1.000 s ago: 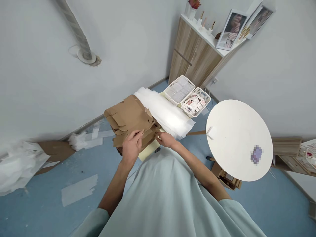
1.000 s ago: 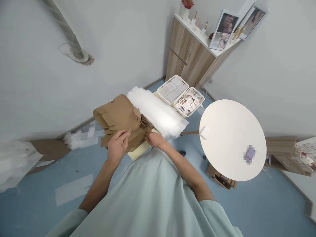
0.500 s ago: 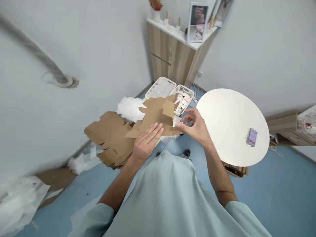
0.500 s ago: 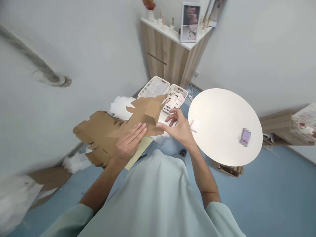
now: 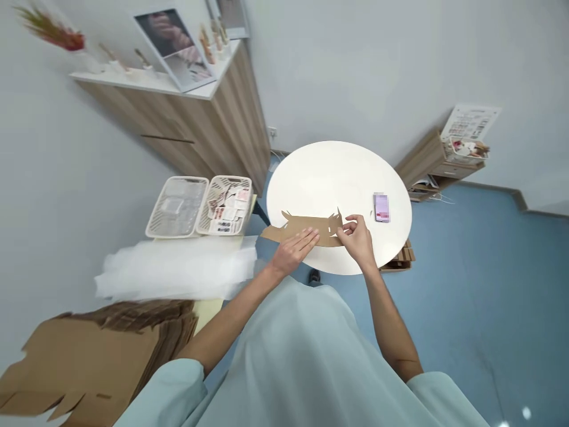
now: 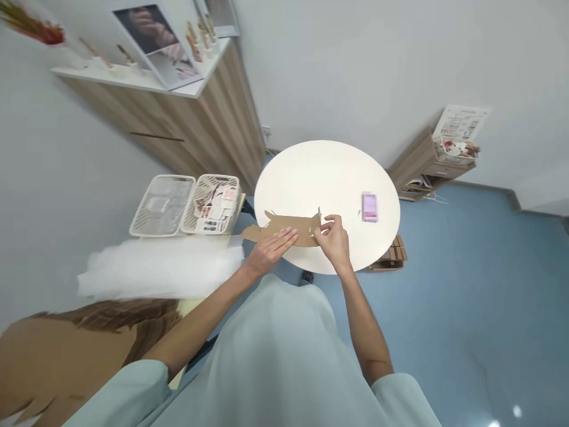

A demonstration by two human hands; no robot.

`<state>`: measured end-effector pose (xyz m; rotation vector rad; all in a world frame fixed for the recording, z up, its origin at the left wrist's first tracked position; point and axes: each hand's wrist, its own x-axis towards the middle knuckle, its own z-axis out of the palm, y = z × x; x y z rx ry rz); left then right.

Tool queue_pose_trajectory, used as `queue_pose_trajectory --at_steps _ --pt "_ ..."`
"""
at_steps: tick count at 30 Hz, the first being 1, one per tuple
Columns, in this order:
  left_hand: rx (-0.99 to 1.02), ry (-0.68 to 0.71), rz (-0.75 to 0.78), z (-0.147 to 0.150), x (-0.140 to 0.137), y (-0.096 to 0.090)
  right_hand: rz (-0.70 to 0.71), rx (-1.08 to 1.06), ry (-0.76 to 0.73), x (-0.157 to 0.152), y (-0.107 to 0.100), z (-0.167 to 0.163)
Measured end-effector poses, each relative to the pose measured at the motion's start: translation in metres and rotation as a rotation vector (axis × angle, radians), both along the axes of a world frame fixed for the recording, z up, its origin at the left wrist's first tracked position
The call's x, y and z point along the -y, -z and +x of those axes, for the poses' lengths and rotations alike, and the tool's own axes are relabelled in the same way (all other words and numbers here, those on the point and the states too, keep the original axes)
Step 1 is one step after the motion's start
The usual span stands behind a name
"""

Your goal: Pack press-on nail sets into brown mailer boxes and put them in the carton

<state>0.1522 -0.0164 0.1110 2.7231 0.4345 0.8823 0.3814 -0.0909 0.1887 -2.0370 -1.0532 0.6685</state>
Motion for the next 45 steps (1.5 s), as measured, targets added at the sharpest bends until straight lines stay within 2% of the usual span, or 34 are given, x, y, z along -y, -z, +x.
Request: queue_pose_trajectory --at_steps 4,7,11,15,19,21,23,25,26,31,34,37,40,45 --pt "-0.113 0.131 -0.077 0.076 -0.008 0.052 -0.137 -0.021 0.140 0.012 0.054 0.066" --pt "-0.250 0.178 -0.188 0.115 -0.004 0.087 -0.237 -0.043 0.207 0.023 0.094 0.100" --pt "-0.459 0.189 -0.301 0.143 0.003 0.119 -0.361 -0.062 0.221 0.034 0.136 0.124" --pt "-0.614 0.183 -0.359 0.152 0.004 0.136 -0.497 -0.043 0.185 0.040 0.162 0.136" --pt "-0.661 0.124 -0.449 0.145 -0.002 0.146 -0.579 0.017 0.164 0.043 0.169 0.144" --pt "-0.649 0.028 -0.509 0.136 -0.007 0.150 -0.495 0.102 0.172 0.041 0.166 0.145" --pt "-0.644 -0.077 -0.560 0.125 -0.012 0.153 -0.347 0.176 0.152 0.032 0.162 0.144" --pt "-0.649 -0.138 -0.598 0.115 -0.015 0.154 -0.242 0.191 0.075 0.015 0.158 0.142" --pt "-0.648 -0.149 -0.617 0.110 -0.017 0.155 -0.236 0.180 0.034 0.004 0.158 0.141" --pt "-0.597 -0.133 -0.706 0.101 -0.023 0.151 -0.433 0.067 -0.076 -0.051 0.165 0.138" --pt "-0.573 -0.154 -0.774 0.102 -0.027 0.147 -0.449 0.037 -0.106 -0.064 0.173 0.135" --pt "-0.542 -0.210 -0.833 0.104 -0.029 0.145 -0.388 0.024 -0.128 -0.058 0.182 0.130" --pt "-0.523 -0.277 -0.857 0.105 -0.028 0.146 -0.339 0.004 -0.196 -0.038 0.188 0.126" --pt "-0.511 -0.405 -0.851 0.112 -0.024 0.146 -0.450 0.004 -0.385 -0.003 0.195 0.127"
